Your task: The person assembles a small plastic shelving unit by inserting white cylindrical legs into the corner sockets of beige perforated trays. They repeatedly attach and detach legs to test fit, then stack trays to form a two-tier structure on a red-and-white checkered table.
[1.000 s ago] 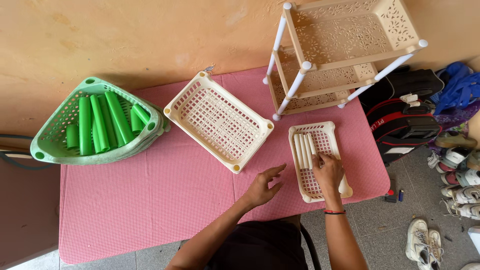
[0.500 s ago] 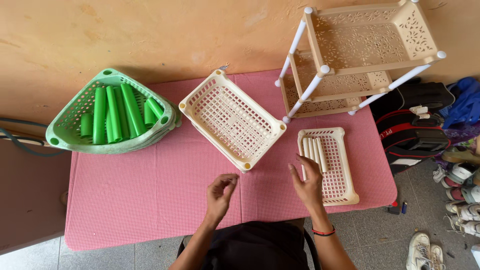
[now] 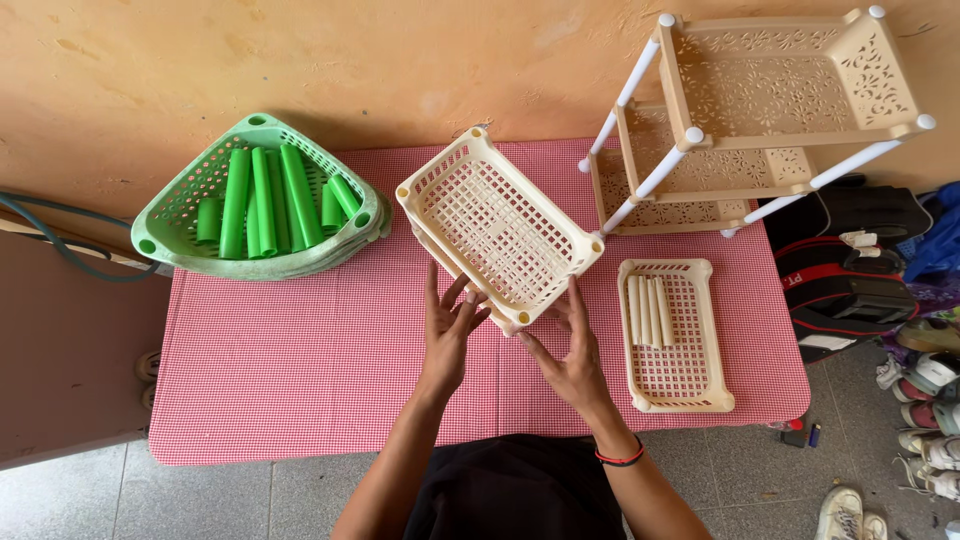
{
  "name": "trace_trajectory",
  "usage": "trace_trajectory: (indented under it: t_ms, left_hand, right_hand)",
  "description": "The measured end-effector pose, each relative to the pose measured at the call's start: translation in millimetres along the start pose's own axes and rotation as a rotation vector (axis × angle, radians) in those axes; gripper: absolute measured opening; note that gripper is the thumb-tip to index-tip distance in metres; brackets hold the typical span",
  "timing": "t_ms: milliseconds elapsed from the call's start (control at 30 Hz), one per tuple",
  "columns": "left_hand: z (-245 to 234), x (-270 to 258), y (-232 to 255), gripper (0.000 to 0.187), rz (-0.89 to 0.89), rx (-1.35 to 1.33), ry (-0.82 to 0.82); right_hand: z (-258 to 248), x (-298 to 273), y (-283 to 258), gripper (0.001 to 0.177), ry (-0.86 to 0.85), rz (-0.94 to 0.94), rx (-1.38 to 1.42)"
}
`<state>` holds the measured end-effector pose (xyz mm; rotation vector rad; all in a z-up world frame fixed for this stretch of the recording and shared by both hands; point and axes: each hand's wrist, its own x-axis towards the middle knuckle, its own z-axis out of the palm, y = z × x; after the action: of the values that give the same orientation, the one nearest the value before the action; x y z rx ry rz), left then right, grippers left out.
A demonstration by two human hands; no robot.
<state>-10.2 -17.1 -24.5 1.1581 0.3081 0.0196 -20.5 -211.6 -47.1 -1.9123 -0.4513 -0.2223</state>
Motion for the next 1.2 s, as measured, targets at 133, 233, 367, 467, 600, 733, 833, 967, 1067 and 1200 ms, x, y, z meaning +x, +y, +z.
trace_trajectory:
  t_ms: [133, 233, 367, 467, 600, 733, 833, 967, 1067, 1200]
  left_hand:
    - [-1, 5, -5, 0.085, 0.000, 0.005, -0.079]
    - [-2, 6, -15, 0.078, 0.011, -0.013, -0.091]
    - [-3, 9, -21, 0.084, -0.002, -0.046, -0.058]
    - [0, 8, -19, 0.096, -0.022, -0.078, -0.039]
    - [7, 1, -12, 0.112, -0.047, -0.052, -0.026]
    - [15, -12, -3, 0.120, -0.009, -0.068, -0.051]
    - [16, -21, 4, 0.122, -0.010, -0.037, -0.087]
    - [10, -32, -3, 0.111, -0.044, -0.079, -0.136]
    - [-7, -35, -25, 0.100, 0.029, 0.053, -0.161]
    - [-47, -39, -57, 0.060, 0.043, 0.401, 0.014]
  right_hand:
    - [4, -1, 1, 0.092, -0.002, -0.057, -0.105]
    - [5, 0, 6, 0.090, 0.005, -0.031, -0.119]
    - [9, -1, 10, 0.097, 0.036, -0.047, -0.135]
    - [11, -2, 9, 0.102, 0.083, -0.035, -0.190]
    - [8, 0, 4, 0.100, 0.130, -0.017, -0.199]
    - [-4, 6, -1, 0.093, 0.106, -0.004, -0.074]
    - [-15, 8, -6, 0.086, 0.074, 0.065, 0.079]
    - [-30, 16, -7, 0.084, 0.044, 0.126, 0.099]
    - [-42, 21, -1, 0.083, 0.019, 0.155, 0.051]
    - [-50, 25, 10, 0.084, 0.002, 0.079, -0.105]
